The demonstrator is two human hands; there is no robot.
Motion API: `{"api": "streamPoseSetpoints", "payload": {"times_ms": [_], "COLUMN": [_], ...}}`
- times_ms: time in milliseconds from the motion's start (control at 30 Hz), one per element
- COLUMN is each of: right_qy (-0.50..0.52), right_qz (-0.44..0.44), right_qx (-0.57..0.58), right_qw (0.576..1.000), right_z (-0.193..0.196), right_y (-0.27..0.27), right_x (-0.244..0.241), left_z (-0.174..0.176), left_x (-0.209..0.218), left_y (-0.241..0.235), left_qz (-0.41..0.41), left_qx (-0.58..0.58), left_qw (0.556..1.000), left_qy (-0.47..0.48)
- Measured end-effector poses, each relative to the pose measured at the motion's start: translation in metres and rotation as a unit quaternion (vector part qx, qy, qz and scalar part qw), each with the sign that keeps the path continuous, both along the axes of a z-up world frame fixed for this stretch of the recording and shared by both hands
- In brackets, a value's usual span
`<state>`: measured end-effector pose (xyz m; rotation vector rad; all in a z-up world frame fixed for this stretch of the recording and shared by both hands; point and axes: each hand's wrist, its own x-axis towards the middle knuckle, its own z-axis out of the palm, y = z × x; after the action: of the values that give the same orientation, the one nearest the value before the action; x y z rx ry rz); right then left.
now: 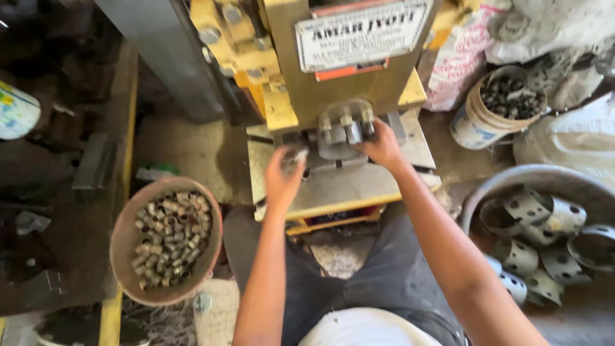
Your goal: The person picks up metal parts from a container and places them into a industrial fabrication machine to be processed, repeating the cycle as they work through the bin.
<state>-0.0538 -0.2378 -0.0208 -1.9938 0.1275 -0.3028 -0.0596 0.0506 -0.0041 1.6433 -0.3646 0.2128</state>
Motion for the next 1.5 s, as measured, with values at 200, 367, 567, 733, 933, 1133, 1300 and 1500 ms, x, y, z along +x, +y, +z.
{"api": "streamPoseSetpoints", "payload": {"times_ms": [200, 367, 567, 733, 933, 1133, 1300, 1500], "right_qy": [-0.05, -0.038, -0.042, -0.061, -0.033, -0.061, -0.036, -0.056], "right_qz": [0.022, 0.012, -0.01, -0.005, 0.011, 0.025, 0.018, 0.04], "right_qx": [-0.046, -0.045, -0.058, -0.072, -0.059, -0.046, -0.061, -0.012], "right_qw": [0.997, 0.998, 0.997, 0.996, 0.998, 0.997, 0.997, 0.998], "right_z": [0.005, -0.004, -0.019, -0.01, 0.004, 0.01, 0.011, 0.006], "right_y": [-0.004, -0.01, -0.012, -0.011, -0.01, -0.008, -0.009, -0.006], "right_x": [-0.005, -0.001, 0.003, 0.001, -0.002, -0.006, -0.008, -0.008], "left_z": [0.026, 0.011, -0.001, -0.017, -0.058, -0.066, -0.054, -0.04], "left_x": [0.035, 0.046, 0.05, 0.071, 0.091, 0.114, 0.106, 0.107], "left_y": [-0.086, -0.093, -0.094, -0.09, -0.099, -0.096, -0.089, -0.087], "left_qz": [0.063, 0.082, 0.102, 0.051, 0.039, 0.001, -0.021, -0.04], "left_qx": [0.118, 0.178, 0.097, 0.163, 0.208, 0.271, 0.3, 0.346], "left_qw": [0.986, 0.981, 0.985, 0.985, 0.974, 0.958, 0.953, 0.937], "left_qy": [-0.104, 0.011, -0.1, -0.018, -0.078, -0.098, -0.025, 0.01]}}
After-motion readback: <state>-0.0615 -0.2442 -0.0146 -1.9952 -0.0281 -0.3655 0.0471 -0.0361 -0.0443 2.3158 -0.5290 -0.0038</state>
